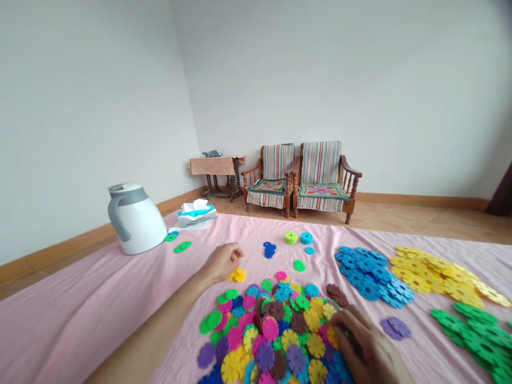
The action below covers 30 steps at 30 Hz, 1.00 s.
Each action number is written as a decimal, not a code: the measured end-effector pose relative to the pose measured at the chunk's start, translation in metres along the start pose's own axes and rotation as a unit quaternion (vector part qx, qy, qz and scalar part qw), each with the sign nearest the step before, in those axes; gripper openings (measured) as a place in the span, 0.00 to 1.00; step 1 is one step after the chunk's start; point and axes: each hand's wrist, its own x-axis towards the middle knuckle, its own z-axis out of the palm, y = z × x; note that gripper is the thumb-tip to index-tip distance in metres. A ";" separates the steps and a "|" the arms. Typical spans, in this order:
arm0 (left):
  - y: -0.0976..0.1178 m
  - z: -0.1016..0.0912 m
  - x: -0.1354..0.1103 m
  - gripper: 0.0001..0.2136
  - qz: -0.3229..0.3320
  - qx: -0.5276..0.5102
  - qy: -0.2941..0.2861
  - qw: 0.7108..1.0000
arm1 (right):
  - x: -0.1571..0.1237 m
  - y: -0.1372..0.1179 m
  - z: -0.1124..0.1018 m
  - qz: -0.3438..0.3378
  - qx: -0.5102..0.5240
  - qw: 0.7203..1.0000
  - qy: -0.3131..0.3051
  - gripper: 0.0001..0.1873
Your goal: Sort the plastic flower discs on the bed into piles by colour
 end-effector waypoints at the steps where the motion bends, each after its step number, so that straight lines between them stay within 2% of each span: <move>1: 0.003 -0.003 -0.007 0.04 0.010 0.000 0.000 1.000 | 0.000 0.000 0.000 0.000 -0.002 1.000 -0.001 0.09; 3: 0.012 -0.009 -0.026 0.08 0.045 -0.008 -0.023 0.999 | 0.000 0.001 0.000 0.001 -0.008 1.000 -0.002 0.10; 7: 0.026 -0.029 -0.069 0.15 0.101 0.000 -0.113 0.989 | -0.001 0.002 0.002 0.002 -0.030 1.000 0.001 0.10; 10: 0.021 -0.044 -0.096 0.31 0.120 0.065 -0.205 0.969 | -0.002 0.002 0.002 0.005 -0.043 0.999 -0.003 0.10; 13: 0.009 -0.050 -0.111 0.44 0.096 0.109 -0.245 0.959 | -0.002 0.000 0.001 0.003 -0.049 0.999 0.002 0.11; 15: 0.006 -0.047 -0.113 0.43 0.080 0.109 -0.245 0.960 | -0.002 0.000 0.001 0.003 -0.051 0.999 0.004 0.11; 19: 0.019 -0.031 -0.108 0.22 0.046 0.064 -0.214 0.974 | -0.002 0.002 0.003 0.010 -0.050 0.999 -0.017 0.12; 20: 0.024 -0.027 -0.106 0.20 0.045 0.055 -0.205 0.976 | -0.003 0.003 0.003 0.011 -0.050 0.999 -0.020 0.12; 24: 0.035 -0.016 -0.099 0.25 0.082 0.035 -0.178 0.980 | -0.003 0.002 0.004 0.005 -0.038 0.999 -0.010 0.11; 28: 0.039 -0.014 -0.091 0.28 0.114 0.014 -0.198 0.973 | -0.002 0.000 0.002 0.004 -0.029 1.000 -0.004 0.11; 30: 0.044 -0.014 -0.084 0.26 0.137 -0.021 -0.206 0.969 | -0.002 -0.001 0.002 0.006 -0.026 1.000 -0.005 0.11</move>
